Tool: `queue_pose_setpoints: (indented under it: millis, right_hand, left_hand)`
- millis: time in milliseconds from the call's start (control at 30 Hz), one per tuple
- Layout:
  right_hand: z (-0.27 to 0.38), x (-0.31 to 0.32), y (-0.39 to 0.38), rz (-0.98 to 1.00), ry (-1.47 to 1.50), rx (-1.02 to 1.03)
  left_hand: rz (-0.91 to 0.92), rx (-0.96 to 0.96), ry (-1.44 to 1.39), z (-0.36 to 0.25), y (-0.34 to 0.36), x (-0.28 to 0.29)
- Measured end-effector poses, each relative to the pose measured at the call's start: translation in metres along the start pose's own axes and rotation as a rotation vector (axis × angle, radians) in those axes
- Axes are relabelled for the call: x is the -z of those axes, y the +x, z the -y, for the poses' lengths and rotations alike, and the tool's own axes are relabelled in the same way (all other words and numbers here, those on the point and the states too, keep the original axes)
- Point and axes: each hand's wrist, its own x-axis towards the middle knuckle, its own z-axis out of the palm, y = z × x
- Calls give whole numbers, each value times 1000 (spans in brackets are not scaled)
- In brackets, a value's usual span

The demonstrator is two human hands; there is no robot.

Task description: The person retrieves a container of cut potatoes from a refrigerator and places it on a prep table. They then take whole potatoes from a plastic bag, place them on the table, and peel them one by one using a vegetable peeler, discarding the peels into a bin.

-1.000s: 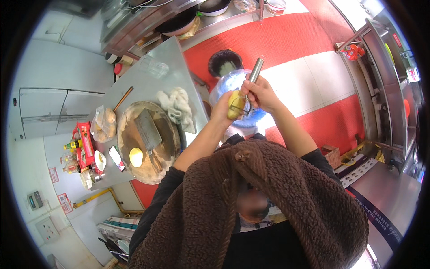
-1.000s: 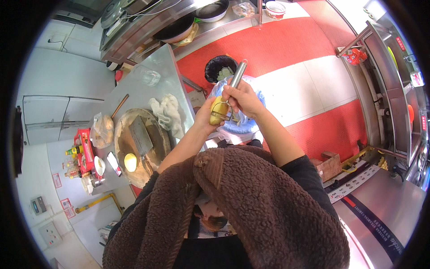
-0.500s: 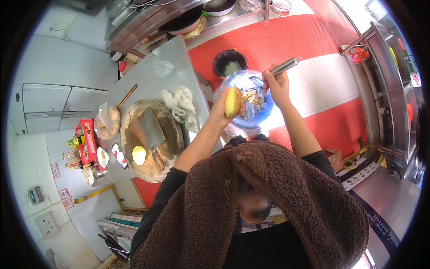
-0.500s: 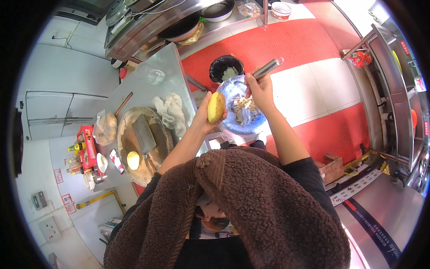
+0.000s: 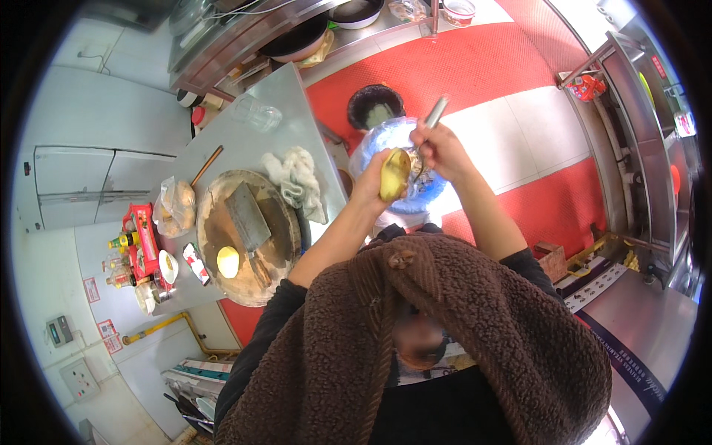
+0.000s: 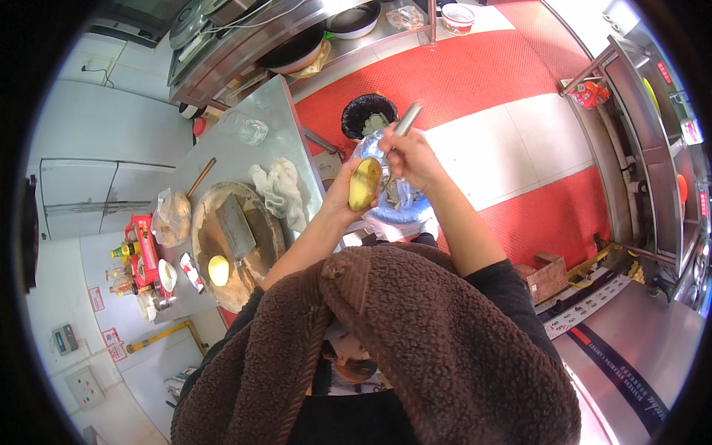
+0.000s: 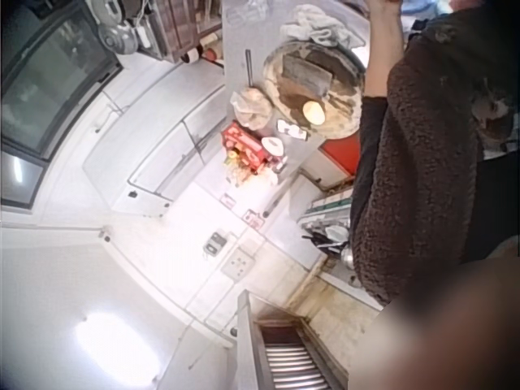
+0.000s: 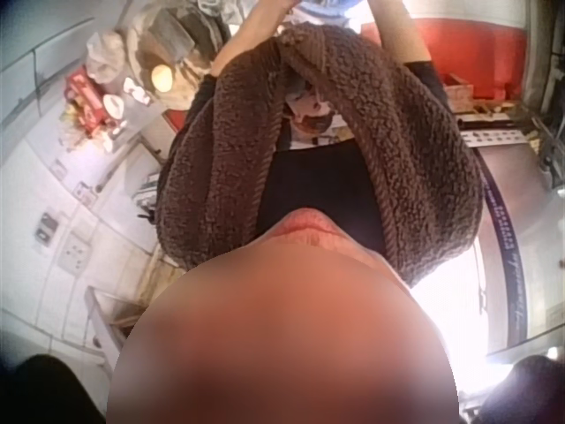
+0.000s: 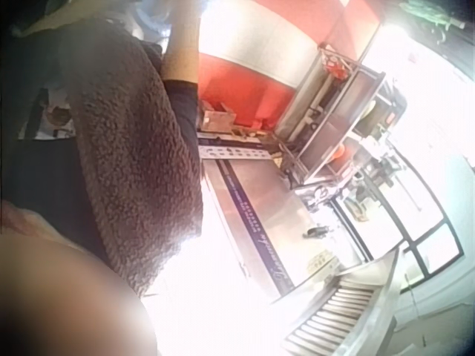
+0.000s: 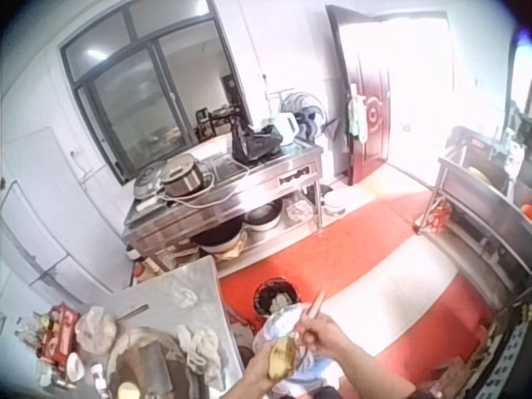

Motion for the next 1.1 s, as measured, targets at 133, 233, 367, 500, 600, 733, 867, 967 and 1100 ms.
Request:
queue_pose_setpoints:
  millis: [133, 233, 367, 500, 600, 733, 867, 967, 1100]
  right_hand:
    - [2, 22, 20, -132, -114, 97]
    - [-9, 36, 27, -297, -449, 194]
    - [-10, 40, 20, -432, -672, 334]
    - [5, 13, -3, -173, -299, 373]
    - [5, -18, -20, 40, -73, 203]
    - [-5, -38, -26, 217, -153, 2]
    - [-6, -32, -22, 204, -13, -9]
    - [-3, -25, -21, 180, 43, -16]
    - [3, -12, -12, 65, 43, 19]
  left_hand:
    - [124, 13, 62, -5, -19, -6]
    - [201, 0, 130, -6, -28, -9]
    - [208, -39, 53, -8, -28, -12]
    - [81, -50, -88, -13, -18, -10]
    - [-40, -6, -144, -14, -9, -6]
    - [119, -129, -108, -8, -4, -5]
    - [89, -44, -219, -2, -5, -12]
    - [107, -15, -182, -3, -10, -18]
    - [50, 56, -122, -5, -21, -18]
